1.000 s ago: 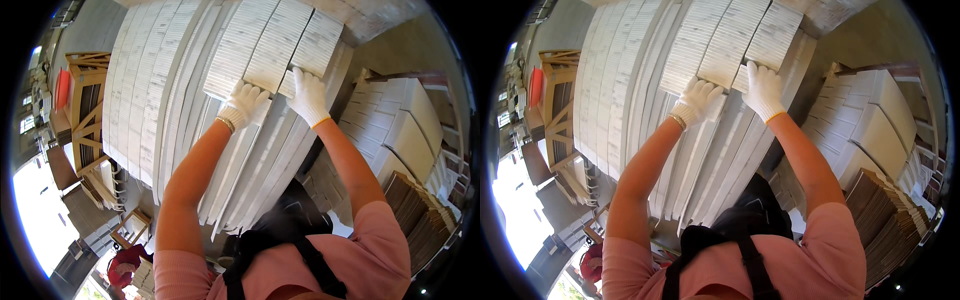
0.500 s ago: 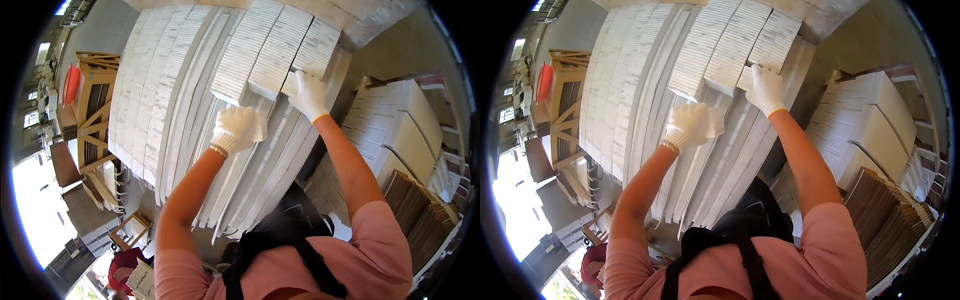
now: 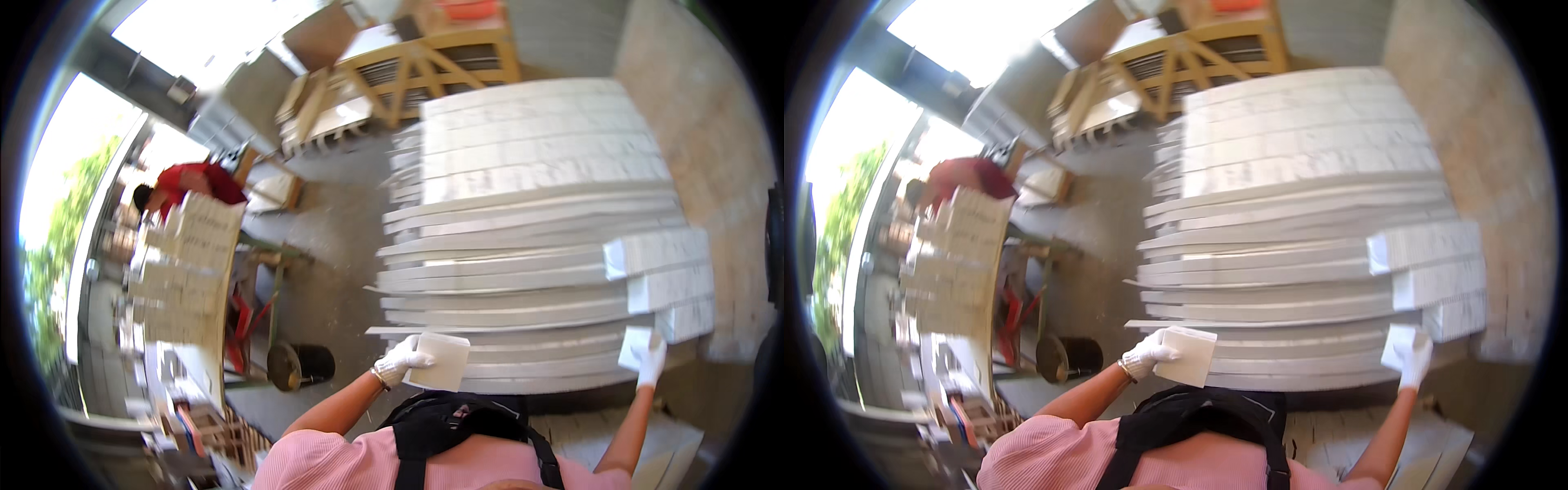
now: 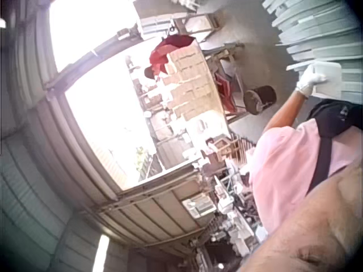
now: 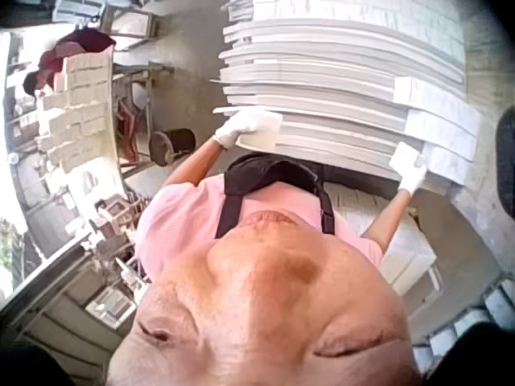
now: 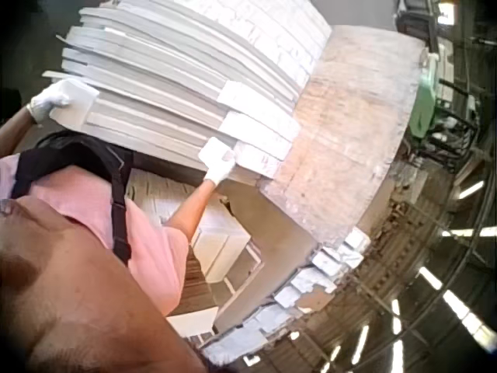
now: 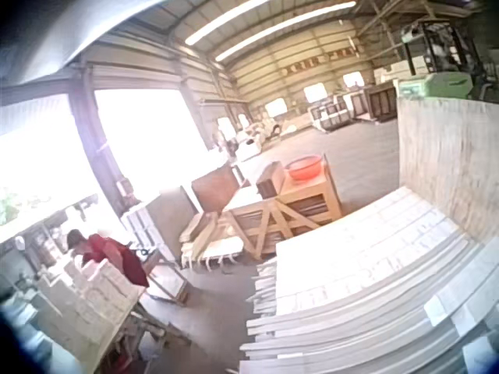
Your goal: The person stacks white rectangular blocks on a table, picking them from nearby piles and arranging them into neat columns. They occasionally move aside other items and adjust the stack alignment.
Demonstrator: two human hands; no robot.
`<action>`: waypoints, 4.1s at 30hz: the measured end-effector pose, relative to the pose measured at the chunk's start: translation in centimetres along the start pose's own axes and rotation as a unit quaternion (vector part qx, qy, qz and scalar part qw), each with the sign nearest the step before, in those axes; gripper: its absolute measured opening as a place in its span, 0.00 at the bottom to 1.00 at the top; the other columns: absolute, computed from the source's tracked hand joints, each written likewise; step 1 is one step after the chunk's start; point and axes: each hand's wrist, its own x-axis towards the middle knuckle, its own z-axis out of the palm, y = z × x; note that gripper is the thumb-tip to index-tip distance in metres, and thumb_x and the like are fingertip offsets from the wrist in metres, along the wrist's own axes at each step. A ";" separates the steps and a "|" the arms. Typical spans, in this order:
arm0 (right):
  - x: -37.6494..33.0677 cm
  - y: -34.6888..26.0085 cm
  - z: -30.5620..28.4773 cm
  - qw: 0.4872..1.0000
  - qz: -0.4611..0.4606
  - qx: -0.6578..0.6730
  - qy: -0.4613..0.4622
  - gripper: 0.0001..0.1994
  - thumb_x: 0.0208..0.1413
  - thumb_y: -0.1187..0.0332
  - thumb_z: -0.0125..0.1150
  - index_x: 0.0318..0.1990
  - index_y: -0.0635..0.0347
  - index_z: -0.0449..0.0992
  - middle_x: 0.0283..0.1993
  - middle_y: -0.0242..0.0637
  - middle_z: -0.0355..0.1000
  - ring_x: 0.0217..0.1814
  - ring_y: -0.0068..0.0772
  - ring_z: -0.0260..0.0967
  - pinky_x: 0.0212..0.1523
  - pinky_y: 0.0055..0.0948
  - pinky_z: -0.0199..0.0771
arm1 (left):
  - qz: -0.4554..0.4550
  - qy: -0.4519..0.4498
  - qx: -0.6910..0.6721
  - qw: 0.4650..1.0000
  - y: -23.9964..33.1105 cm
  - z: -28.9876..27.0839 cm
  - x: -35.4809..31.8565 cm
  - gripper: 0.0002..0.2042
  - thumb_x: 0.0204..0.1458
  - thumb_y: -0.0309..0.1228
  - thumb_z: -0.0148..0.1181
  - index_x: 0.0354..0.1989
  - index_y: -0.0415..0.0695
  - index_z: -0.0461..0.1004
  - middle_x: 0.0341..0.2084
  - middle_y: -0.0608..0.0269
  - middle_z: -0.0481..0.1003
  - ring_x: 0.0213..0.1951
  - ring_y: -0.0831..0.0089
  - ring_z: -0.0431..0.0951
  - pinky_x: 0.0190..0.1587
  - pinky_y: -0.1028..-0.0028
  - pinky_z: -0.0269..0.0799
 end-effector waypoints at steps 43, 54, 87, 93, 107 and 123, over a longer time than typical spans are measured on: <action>-73.4 -16.9 39.2 0.536 -0.216 -0.288 -0.764 0.29 0.46 0.66 0.66 0.57 0.66 0.70 0.48 0.40 0.73 0.46 0.34 0.71 0.46 0.32 0.73 | 0.424 0.522 -0.644 0.365 -52.3 -1.0 -55.6 0.29 0.48 0.38 0.69 0.57 0.38 0.69 0.48 0.56 0.77 0.49 0.66 0.78 0.57 0.65 0.72; -97.5 -13.7 43.2 0.541 -0.248 -0.284 -0.752 0.28 0.46 0.66 0.64 0.57 0.67 0.70 0.48 0.40 0.73 0.47 0.34 0.70 0.47 0.32 0.73 | 0.413 0.500 -0.656 0.387 -63.7 -13.2 -70.8 0.30 0.49 0.37 0.67 0.59 0.38 0.67 0.49 0.55 0.76 0.50 0.65 0.78 0.56 0.64 0.74; -184.6 -14.1 71.2 0.265 -0.242 -0.254 -0.898 0.39 0.30 0.68 0.77 0.57 0.64 0.70 0.47 0.36 0.74 0.50 0.28 0.70 0.53 0.29 0.71 | 0.330 0.801 -0.498 0.045 -84.3 -45.1 -99.0 0.40 0.51 0.57 0.58 0.67 0.42 0.60 0.57 0.50 0.70 0.57 0.53 0.73 0.57 0.53 0.71; -192.5 -12.3 75.0 0.411 -0.236 -0.234 -0.849 0.37 0.31 0.69 0.77 0.56 0.66 0.70 0.46 0.39 0.75 0.48 0.31 0.72 0.50 0.30 0.73 | 0.367 0.708 -0.571 0.194 -92.1 -59.8 -115.5 0.41 0.49 0.52 0.64 0.66 0.38 0.60 0.56 0.49 0.71 0.56 0.52 0.73 0.59 0.52 0.70; -202.0 -14.4 90.9 0.585 -0.144 -0.103 -0.791 0.42 0.29 0.67 0.79 0.58 0.69 0.68 0.50 0.41 0.74 0.49 0.32 0.73 0.50 0.32 0.75 | 0.408 0.587 -0.576 0.396 -97.4 -101.0 -132.8 0.38 0.45 0.42 0.71 0.62 0.36 0.64 0.53 0.52 0.73 0.55 0.58 0.74 0.59 0.58 0.70; -212.3 -24.6 111.3 0.732 -0.032 0.003 -0.681 0.42 0.31 0.72 0.77 0.61 0.67 0.66 0.53 0.38 0.72 0.55 0.32 0.70 0.57 0.31 0.69 | 0.277 0.477 -0.479 0.683 -82.6 -149.5 -133.2 0.28 0.45 0.34 0.65 0.56 0.40 0.68 0.46 0.57 0.75 0.46 0.64 0.78 0.50 0.64 0.77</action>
